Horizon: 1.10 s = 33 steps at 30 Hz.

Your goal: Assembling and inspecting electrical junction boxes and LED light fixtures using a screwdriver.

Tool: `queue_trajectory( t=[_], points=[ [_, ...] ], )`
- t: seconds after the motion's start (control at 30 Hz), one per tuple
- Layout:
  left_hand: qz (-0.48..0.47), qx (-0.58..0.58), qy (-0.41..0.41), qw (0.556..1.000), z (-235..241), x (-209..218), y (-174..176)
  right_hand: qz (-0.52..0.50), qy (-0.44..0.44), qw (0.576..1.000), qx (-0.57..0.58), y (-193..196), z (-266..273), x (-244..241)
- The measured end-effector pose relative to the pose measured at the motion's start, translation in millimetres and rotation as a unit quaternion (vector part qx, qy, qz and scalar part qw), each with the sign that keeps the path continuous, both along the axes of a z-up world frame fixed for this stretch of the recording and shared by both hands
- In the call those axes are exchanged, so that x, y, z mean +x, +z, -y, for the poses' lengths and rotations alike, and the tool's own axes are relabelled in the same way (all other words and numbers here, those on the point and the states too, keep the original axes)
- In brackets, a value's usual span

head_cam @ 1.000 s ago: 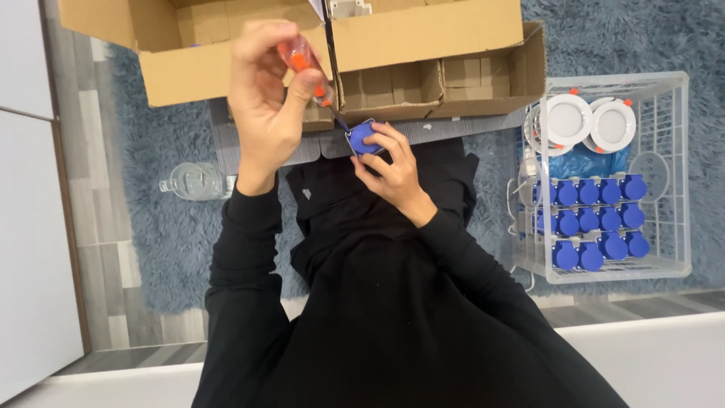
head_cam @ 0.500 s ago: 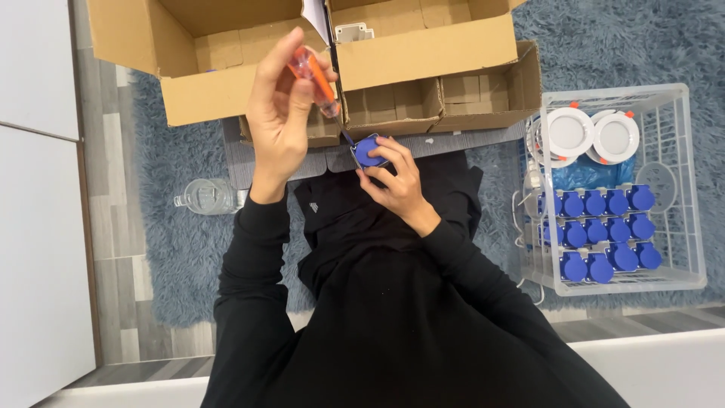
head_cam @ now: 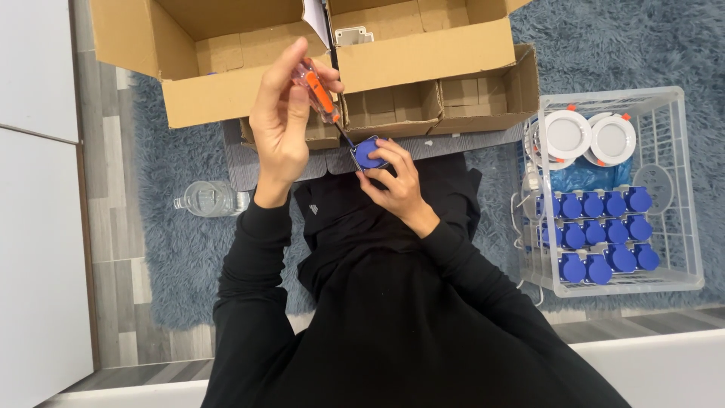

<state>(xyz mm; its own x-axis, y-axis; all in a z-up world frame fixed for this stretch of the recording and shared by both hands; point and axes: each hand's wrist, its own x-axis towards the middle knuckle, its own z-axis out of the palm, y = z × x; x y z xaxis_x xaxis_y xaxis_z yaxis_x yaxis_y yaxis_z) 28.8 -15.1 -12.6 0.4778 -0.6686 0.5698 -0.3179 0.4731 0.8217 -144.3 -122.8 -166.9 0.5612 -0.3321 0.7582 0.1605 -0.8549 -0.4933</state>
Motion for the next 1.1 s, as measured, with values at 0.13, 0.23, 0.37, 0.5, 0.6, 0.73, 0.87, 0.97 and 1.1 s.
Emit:
queue_trajectory(
  t=[0.13,0.23,0.37,0.5,0.6,0.73,0.87,0.97,1.1],
  points=[
    [0.042,-0.003,0.013,0.999,2.5,-1.8,6.5,0.002,0.000,1.000,0.001,-0.5,-0.2,0.3],
    [0.081,0.012,0.087,0.993,4.9,-1.6,6.3,0.003,0.000,1.000,0.004,-0.4,-0.1,0.3],
    [0.037,-0.005,0.032,0.999,3.0,-2.6,1.7,0.003,0.002,1.000,0.004,-3.8,0.2,0.0],
    [0.051,0.001,0.023,0.998,1.7,-1.6,0.7,0.002,0.004,1.000,0.006,-4.8,0.7,0.1],
    [0.069,0.002,0.055,0.996,7.2,-3.5,4.0,0.002,0.001,1.000,0.004,-1.6,0.2,-0.2],
    [0.066,-0.003,0.052,0.996,6.1,-4.6,1.7,0.003,0.003,1.000,0.009,-1.1,-0.1,-0.5],
    [0.046,0.001,0.012,0.999,3.1,-6.6,2.1,-0.001,0.006,1.000,0.010,0.7,0.1,-0.8],
    [0.069,0.004,0.043,0.997,6.7,-6.5,1.6,-0.002,0.007,1.000,0.011,1.3,0.4,-1.2],
    [0.076,0.003,0.066,0.995,9.4,-5.8,-0.1,-0.002,0.007,1.000,0.009,-0.7,0.9,-1.0]
  ],
)
